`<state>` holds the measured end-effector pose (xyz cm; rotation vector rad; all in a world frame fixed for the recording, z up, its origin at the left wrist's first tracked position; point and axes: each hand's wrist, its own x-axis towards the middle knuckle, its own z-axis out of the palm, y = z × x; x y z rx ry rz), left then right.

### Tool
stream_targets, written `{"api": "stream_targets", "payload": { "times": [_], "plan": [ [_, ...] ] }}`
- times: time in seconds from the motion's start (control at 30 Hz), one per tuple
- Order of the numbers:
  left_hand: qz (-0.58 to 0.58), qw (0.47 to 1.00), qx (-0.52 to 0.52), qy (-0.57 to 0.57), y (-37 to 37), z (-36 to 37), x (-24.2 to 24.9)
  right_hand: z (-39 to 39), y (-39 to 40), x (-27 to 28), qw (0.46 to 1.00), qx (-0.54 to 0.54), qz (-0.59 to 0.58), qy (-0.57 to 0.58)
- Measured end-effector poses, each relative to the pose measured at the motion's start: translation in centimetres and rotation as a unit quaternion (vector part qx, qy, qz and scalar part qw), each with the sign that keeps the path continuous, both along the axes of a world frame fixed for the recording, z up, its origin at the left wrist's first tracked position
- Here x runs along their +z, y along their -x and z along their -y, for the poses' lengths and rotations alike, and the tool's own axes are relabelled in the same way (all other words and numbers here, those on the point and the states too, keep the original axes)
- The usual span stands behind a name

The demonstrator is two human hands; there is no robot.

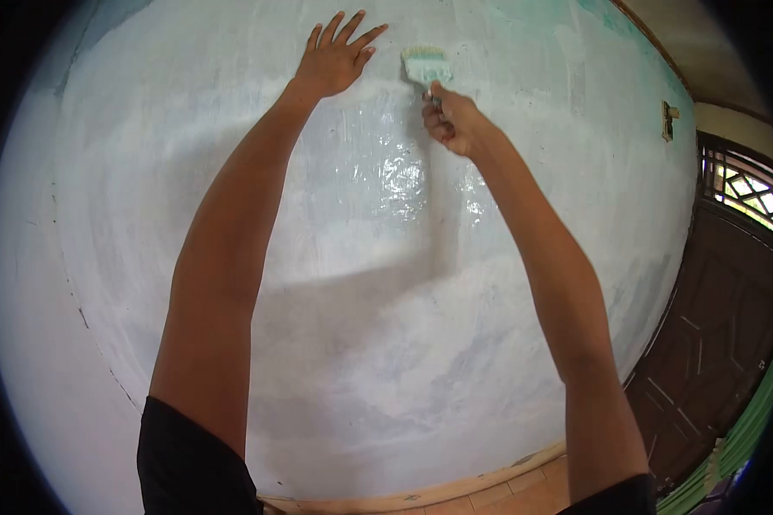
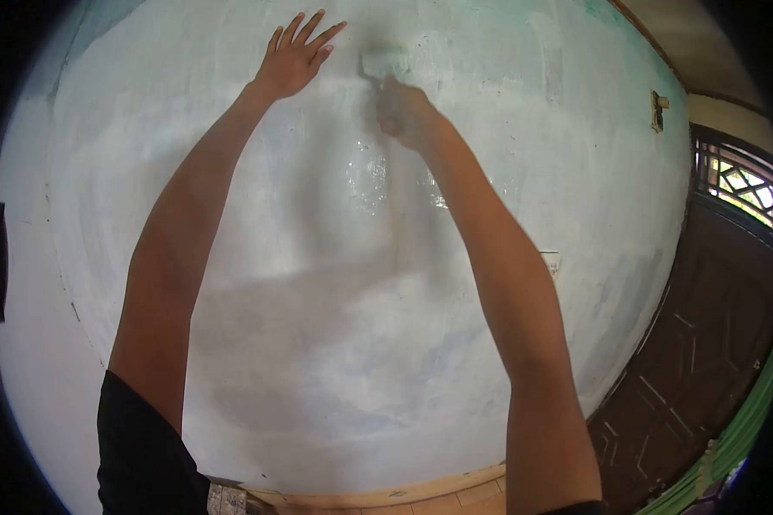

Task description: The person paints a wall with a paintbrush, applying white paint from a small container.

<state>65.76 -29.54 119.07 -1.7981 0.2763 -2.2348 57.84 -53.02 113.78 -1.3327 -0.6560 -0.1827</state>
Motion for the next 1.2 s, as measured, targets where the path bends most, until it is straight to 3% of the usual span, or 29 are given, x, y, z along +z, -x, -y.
{"api": "stream_targets", "payload": {
  "times": [0.03, 0.13, 0.2, 0.3, 0.4, 0.53, 0.67, 0.8, 0.9, 1.0, 1.03, 1.1, 1.2],
  "plan": [
    [0.002, 1.0, -0.009, -0.008, 0.5, 0.0, -0.1, -0.2, 0.6, -1.7, 0.999, -0.045, -0.013, 0.019],
    [-0.177, 0.98, -0.078, -0.047, 2.5, -0.7, 1.0, 0.1, 2.5, -5.3, 0.996, -0.057, -0.053, 0.04],
    [-0.18, 0.978, -0.085, -0.066, 2.7, -1.3, 0.9, 0.3, 4.1, -5.2, 0.994, -0.074, -0.049, 0.059],
    [-0.157, 0.982, -0.084, -0.071, 2.5, -1.6, 0.7, 0.2, 2.6, -0.3, 0.996, -0.082, 0.006, 0.021],
    [-0.135, 0.981, -0.105, -0.088, 2.1, -2.0, 0.8, -0.8, 1.0, 2.7, 0.994, -0.097, -0.003, 0.052],
    [-0.165, 0.968, -0.14, -0.123, 2.4, -3.4, 1.5, -0.3, 1.2, -2.3, 0.99, -0.116, -0.016, 0.073],
    [-0.16, 0.972, -0.111, -0.131, 3.4, -4.8, 1.1, 0.2, 3.8, -5.9, 0.985, -0.138, -0.042, 0.1],
    [-0.134, 0.981, -0.128, -0.05, 3.2, -4.8, 1.2, -1.6, 4.2, -0.8, 0.992, -0.124, 0.007, 0.012],
    [-0.139, 0.977, -0.151, -0.055, 3.3, -5.6, 0.9, -3.3, 1.6, 2.7, 0.995, -0.086, -0.001, 0.05],
    [-0.131, 0.979, -0.141, -0.062, 3.5, -6.0, 0.2, -4.2, -0.5, 0.3, 0.989, -0.14, -0.005, 0.055],
    [-0.126, 0.983, -0.122, -0.056, 3.2, -6.0, 0.1, -4.2, -0.7, -1.0, 0.976, -0.188, 0.02, 0.107],
    [-0.129, 0.985, -0.101, -0.043, 3.2, -6.3, -0.3, -3.9, 1.6, -4.2, 0.988, -0.137, -0.057, 0.05],
    [-0.166, 0.981, -0.094, -0.031, 3.7, -6.3, -0.4, -3.0, 3.2, -5.7, 0.98, -0.176, -0.047, 0.082]
  ]
}}
